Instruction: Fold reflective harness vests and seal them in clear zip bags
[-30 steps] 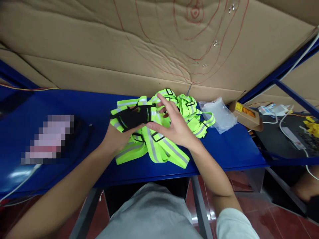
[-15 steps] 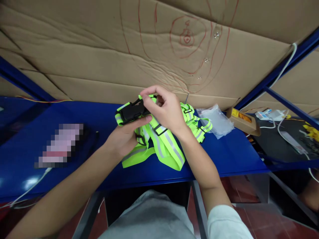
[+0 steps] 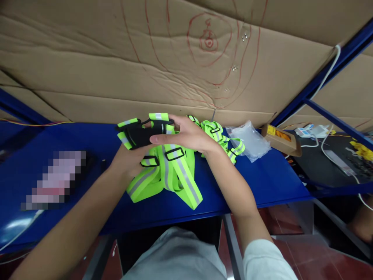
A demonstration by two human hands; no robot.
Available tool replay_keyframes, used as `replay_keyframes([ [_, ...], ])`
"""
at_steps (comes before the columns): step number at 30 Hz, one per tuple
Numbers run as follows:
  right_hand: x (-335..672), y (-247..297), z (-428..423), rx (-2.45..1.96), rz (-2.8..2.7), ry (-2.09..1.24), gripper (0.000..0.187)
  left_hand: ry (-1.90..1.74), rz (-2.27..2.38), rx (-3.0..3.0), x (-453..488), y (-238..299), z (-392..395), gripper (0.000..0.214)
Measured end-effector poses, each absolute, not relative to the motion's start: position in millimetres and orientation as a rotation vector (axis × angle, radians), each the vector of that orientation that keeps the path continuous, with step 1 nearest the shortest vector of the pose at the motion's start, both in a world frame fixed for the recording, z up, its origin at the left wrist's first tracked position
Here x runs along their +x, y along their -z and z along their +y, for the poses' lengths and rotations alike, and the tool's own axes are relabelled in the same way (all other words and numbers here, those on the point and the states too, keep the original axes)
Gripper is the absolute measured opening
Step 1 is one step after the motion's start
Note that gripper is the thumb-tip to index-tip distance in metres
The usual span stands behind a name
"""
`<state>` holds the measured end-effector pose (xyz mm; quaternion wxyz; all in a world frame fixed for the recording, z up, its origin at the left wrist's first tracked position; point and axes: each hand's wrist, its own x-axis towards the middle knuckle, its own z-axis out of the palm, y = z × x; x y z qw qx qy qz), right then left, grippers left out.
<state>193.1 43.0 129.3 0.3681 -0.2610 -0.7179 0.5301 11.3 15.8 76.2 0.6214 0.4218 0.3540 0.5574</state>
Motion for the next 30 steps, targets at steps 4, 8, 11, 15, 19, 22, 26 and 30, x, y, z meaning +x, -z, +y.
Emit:
replay_keyframes([
  [4,193.1,-122.8,47.9,-0.719,-1.739,-1.489,0.054,-1.211,0.8,0.971,14.2,-74.3,17.1,0.067],
  [8,195.7,-118.3,53.4,-0.769,-1.723,-1.531,0.053,-1.29,0.858,1.066,9.7,-72.6,19.2,0.071],
  [11,194.4,-117.9,53.6,-0.795,-1.678,-1.47,0.049,-1.184,0.773,1.06,3.2,-75.2,19.6,0.075],
  [15,188.9,-121.6,44.3,-0.811,-1.61,-1.352,0.045,-1.043,0.658,0.882,-2.0,-77.9,18.7,0.072],
  [19,183.0,-124.8,34.9,-0.776,-1.612,-1.194,0.041,-0.985,0.624,0.795,-1.2,-80.7,16.7,0.055],
  [22,177.2,-124.5,32.1,-0.785,-1.649,-1.038,0.038,-1.023,0.663,0.854,0.3,-85.1,12.9,0.047],
  [26,162.3,-119.7,25.5,-0.785,-1.603,-0.902,0.032,-1.053,0.706,0.961,6.4,-86.0,6.4,0.045],
  [30,146.6,-113.9,15.1,-0.93,-1.46,-0.833,0.039,-1.107,0.718,1.031,18.4,-83.7,3.2,0.048],
])
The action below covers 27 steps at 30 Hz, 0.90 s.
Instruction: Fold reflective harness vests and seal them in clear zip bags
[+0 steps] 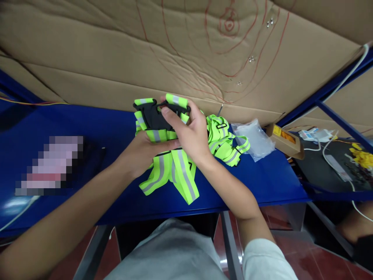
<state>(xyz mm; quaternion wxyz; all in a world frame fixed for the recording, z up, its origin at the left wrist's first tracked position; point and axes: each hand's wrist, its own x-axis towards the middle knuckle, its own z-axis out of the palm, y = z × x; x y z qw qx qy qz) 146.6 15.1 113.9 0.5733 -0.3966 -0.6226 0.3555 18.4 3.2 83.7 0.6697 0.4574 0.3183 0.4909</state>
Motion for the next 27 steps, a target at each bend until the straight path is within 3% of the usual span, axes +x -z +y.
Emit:
replay_keyframes([
  [4,155.8,-119.0,15.8,-0.945,-1.554,-0.808,0.036,-1.177,0.733,1.04,21.2,-85.8,4.4,0.035],
  [8,185.4,-129.9,25.6,-0.93,-1.842,-1.064,0.054,-1.072,0.677,1.07,14.2,-84.2,5.2,0.031],
  [11,198.2,-135.7,26.3,-0.91,-1.947,-1.08,0.045,-0.93,0.628,0.954,12.7,-77.7,2.6,0.032],
  [15,199.4,-141.8,19.6,-0.878,-2.136,-0.801,0.032,-0.757,0.48,0.728,11.3,-70.5,-0.8,0.032],
  [18,200.0,-142.5,20.6,-0.795,-2.25,-0.556,0.046,-0.795,0.435,0.743,5.5,-70.9,2.8,0.044],
  [23,198.6,-132.1,31.1,-0.814,-2.424,-0.2,0.064,-0.888,0.539,0.847,-0.4,-70.6,17.9,0.091],
  [27,191.6,-117.1,33.5,-0.906,-2.543,-0.195,0.08,-0.852,0.594,0.746,0.7,-63.8,24.7,0.084],
])
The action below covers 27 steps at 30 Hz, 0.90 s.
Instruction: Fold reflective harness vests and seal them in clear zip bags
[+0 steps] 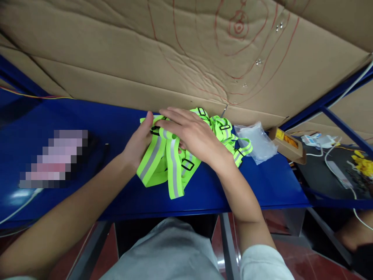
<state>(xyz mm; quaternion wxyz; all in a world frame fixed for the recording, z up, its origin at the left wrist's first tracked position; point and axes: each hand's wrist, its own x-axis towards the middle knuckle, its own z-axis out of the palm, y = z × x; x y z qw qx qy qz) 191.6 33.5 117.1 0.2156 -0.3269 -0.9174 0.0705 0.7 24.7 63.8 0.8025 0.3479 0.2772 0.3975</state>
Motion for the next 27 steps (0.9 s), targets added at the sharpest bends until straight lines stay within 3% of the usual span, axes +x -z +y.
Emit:
replay_keyframes([
  [9,218.9,-126.1,39.5,-0.725,-2.53,-0.905,0.091,-0.937,0.647,0.75,-2.7,-49.3,22.7,0.052],
  [16,203.3,-118.8,49.7,-0.943,-2.123,-1.119,0.055,-1.007,0.676,0.809,-6.5,-55.8,14.2,0.052],
  [27,186.1,-160.6,-6.4,-0.876,-1.919,-0.725,0.027,-1.049,0.576,0.973,4.9,-100.9,-4.9,0.045],
])
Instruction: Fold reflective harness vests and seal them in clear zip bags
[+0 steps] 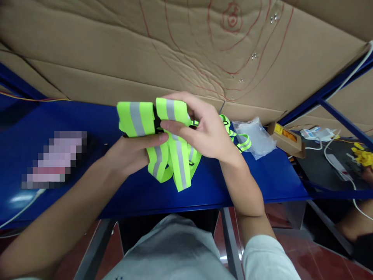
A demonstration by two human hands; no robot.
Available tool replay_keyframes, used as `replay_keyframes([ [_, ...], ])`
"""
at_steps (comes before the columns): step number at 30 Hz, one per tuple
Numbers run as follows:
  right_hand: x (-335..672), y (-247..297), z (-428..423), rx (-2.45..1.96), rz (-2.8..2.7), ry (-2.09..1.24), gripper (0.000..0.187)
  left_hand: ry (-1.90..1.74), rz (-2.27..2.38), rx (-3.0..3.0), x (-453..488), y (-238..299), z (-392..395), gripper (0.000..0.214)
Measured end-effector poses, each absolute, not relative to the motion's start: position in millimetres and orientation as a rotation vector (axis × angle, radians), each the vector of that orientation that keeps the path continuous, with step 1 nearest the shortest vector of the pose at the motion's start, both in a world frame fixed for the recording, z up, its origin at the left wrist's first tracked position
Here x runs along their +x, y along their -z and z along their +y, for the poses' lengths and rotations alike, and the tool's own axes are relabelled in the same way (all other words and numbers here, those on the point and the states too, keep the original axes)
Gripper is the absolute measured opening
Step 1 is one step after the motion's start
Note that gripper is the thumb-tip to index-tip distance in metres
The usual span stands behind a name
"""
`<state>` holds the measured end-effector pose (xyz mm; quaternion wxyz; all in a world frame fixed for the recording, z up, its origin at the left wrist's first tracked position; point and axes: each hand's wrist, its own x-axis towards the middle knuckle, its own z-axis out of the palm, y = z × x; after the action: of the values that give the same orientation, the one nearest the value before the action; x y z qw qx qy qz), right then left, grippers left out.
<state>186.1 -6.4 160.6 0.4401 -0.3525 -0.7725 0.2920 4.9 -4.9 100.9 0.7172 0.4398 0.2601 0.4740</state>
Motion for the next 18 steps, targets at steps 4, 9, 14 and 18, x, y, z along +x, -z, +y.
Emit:
replay_keyframes([
  [4,183.5,-171.6,-35.1,-0.745,-1.677,-0.662,0.021,-0.933,0.625,1.325,-4.7,-129.5,-16.5,0.028],
  [9,190.9,-171.3,-41.5,-0.803,-1.555,-0.528,0.022,-0.563,0.41,1.286,-5.0,-149.4,-21.2,0.03],
  [14,207.6,-173.5,-21.6,-0.722,-1.71,-0.183,0.02,-0.543,0.197,1.008,8.1,-133.0,-12.2,0.038],
  [18,224.4,-153.5,-3.1,-0.691,-1.958,-0.005,0.024,-0.662,0.05,0.935,11.6,-114.7,1.0,0.059],
])
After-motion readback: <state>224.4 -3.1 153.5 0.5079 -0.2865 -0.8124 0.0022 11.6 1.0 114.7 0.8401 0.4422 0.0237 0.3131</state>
